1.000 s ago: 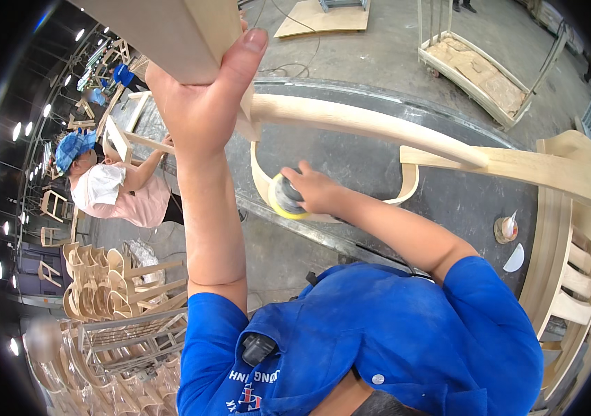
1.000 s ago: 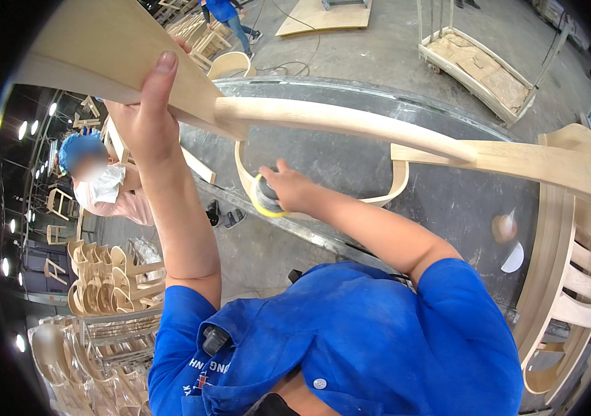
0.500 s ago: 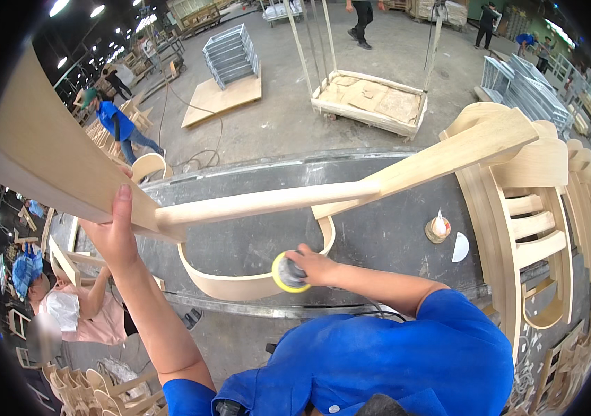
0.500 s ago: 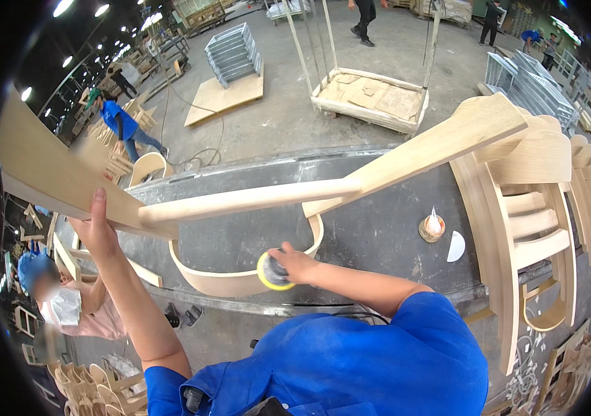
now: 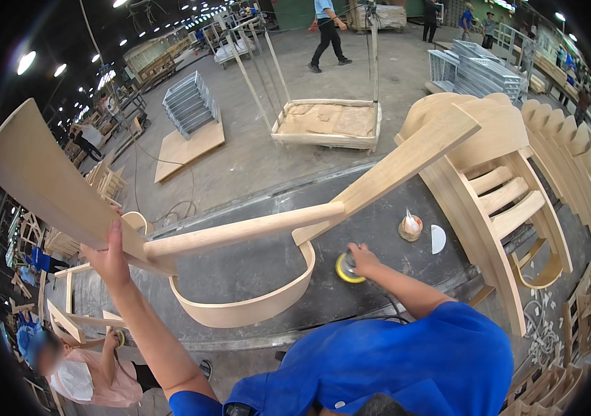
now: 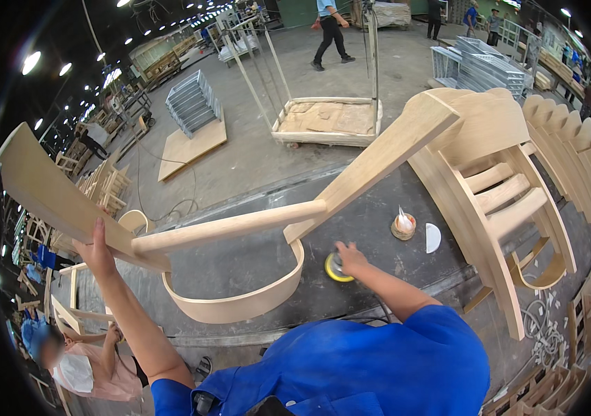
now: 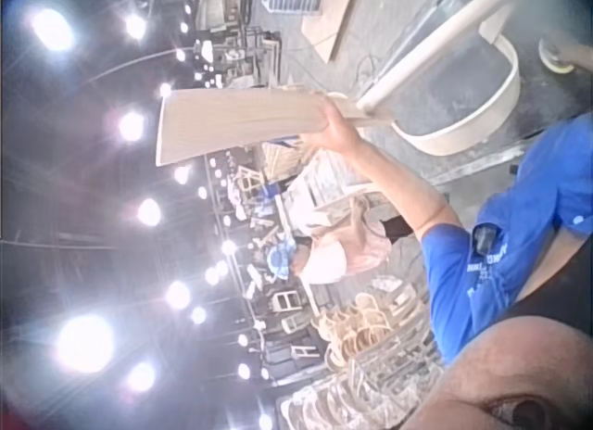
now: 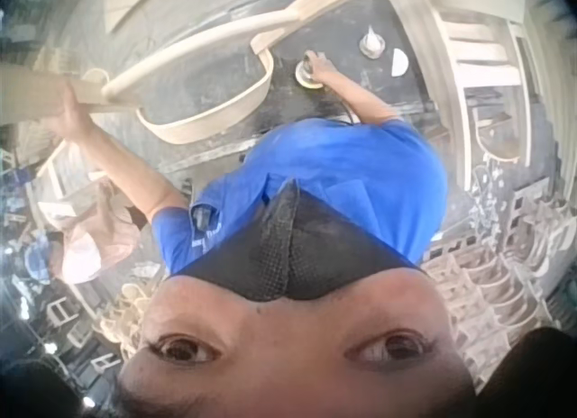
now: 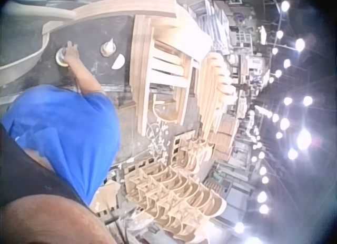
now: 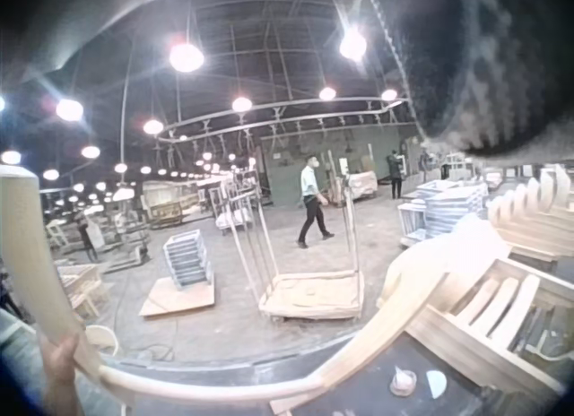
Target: The person uses a handheld orbital sander to smooth the surfaces of wooden chair frames. They lift and reposition the chairs to reach different edges and legs, then place the finished pieces on a nearby stack.
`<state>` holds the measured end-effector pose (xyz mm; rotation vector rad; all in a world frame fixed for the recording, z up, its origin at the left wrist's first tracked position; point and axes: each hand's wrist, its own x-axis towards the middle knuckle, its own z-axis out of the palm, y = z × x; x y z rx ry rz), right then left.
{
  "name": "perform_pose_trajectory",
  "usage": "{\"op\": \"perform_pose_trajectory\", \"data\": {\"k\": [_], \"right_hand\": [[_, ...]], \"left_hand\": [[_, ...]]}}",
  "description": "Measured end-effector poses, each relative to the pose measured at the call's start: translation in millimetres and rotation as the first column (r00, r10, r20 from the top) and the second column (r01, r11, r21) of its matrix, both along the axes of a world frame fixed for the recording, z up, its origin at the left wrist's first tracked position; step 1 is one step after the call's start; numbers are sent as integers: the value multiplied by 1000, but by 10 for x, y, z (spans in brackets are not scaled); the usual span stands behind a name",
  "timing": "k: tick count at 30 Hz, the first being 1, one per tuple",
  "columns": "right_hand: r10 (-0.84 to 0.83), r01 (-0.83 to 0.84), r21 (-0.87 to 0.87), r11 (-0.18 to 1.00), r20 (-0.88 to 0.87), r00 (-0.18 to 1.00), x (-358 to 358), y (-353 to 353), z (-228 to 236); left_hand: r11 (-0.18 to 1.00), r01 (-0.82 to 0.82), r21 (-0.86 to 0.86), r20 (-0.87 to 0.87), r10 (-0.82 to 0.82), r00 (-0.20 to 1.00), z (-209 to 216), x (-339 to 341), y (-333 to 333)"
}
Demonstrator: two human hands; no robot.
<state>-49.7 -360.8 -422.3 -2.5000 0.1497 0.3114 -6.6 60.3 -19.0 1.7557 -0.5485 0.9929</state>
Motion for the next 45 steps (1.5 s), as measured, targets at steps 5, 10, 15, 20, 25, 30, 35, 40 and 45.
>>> {"op": "perform_pose_trajectory", "data": {"k": [5, 10, 15, 20, 25, 30, 35, 40, 45], "right_hand": [[-122, 122, -84, 989, 6, 993, -575, -407, -133], [-177, 175, -209, 962, 10, 984, -809, -546, -302], [-223, 251, -213, 944, 147, 964, -776, -644, -592], [-313, 325, -125, 937, 104, 944, -641, -812, -786], [-310, 285, -304, 909, -36, 950, -530, -728, -485], [131, -128, -255, 958, -3, 991, -305, -223, 931], [431, -729, 313, 609, 641, 635, -520, 434, 2981], [332, -941, 94, -325, 943, -21, -909, 1127, 3963], [36, -907, -28, -421, 998, -47, -952, 1594, 4141]], "left_hand": [[997, -58, 42, 29, 56, 998, 32, 126, -91], [998, -33, 61, -6, 34, 999, 98, 266, -257], [993, -76, 91, 56, 72, 996, 179, 192, -513], [994, -62, 93, 63, 57, 996, 243, 127, -802], [988, -78, 133, 151, 58, 987, 307, 68, -992], [989, -66, 132, 191, 40, 981, 330, 76, -1077], [988, -75, 133, 199, 48, 979, 309, 93, -1128], [984, -108, 140, 193, 79, 978, 305, 75, -1241], [970, -139, 199, 231, 92, 969, 328, 64, -1253]]}}
